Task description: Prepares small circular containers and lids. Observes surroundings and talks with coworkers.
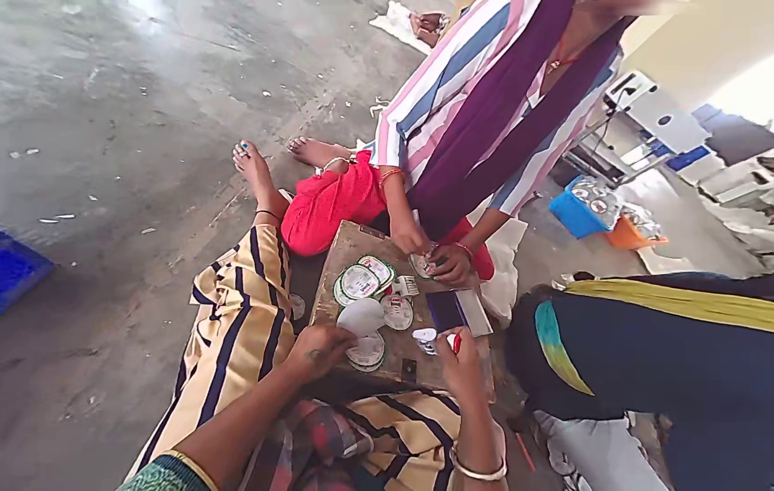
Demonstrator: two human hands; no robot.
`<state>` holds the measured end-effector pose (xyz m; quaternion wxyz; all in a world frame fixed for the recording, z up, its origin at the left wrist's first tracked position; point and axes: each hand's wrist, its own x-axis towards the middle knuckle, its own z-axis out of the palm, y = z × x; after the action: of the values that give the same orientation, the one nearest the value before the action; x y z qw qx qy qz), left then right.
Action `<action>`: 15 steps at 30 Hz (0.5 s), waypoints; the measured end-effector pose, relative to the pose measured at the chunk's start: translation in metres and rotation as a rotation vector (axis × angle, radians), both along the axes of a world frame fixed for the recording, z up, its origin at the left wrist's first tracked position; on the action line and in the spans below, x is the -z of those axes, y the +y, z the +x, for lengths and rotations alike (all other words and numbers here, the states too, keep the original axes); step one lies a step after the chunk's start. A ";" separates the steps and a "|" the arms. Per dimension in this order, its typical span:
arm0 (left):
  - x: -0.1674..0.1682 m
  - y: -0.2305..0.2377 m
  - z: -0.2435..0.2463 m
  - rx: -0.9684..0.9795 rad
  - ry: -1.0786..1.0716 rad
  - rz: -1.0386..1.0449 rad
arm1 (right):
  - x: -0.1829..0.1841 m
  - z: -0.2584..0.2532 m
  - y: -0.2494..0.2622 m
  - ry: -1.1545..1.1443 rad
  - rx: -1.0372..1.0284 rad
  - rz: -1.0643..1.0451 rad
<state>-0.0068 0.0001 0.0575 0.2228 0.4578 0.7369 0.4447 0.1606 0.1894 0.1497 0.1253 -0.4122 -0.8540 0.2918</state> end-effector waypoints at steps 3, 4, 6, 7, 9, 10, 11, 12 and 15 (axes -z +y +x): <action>-0.001 0.001 0.000 0.005 -0.023 -0.007 | 0.002 0.000 -0.017 0.051 -0.056 -0.024; -0.003 0.001 0.000 0.001 -0.039 -0.025 | 0.000 0.000 -0.021 0.053 -0.064 -0.036; -0.005 0.002 0.001 -0.022 -0.070 -0.054 | 0.001 0.000 -0.026 0.062 -0.074 -0.045; -0.007 0.002 0.001 -0.034 -0.084 -0.073 | 0.002 0.000 -0.028 0.068 -0.078 -0.050; -0.009 0.003 0.002 -0.049 -0.104 -0.112 | 0.004 0.001 -0.030 0.084 -0.088 -0.050; -0.010 0.004 0.002 -0.056 -0.106 -0.123 | 0.004 0.001 -0.031 0.091 -0.090 -0.053; -0.009 0.004 0.002 -0.064 -0.101 -0.128 | 0.006 0.001 -0.031 0.099 -0.094 -0.047; -0.009 0.004 0.002 -0.067 -0.101 -0.133 | 0.006 0.002 -0.032 0.110 -0.101 -0.043; -0.009 0.004 0.001 -0.059 -0.087 -0.126 | 0.003 0.000 -0.035 0.123 -0.132 -0.047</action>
<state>-0.0059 0.0042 0.0664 0.2700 0.4013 0.7661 0.4233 0.1602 0.1544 0.1463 0.1480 -0.3391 -0.8630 0.3440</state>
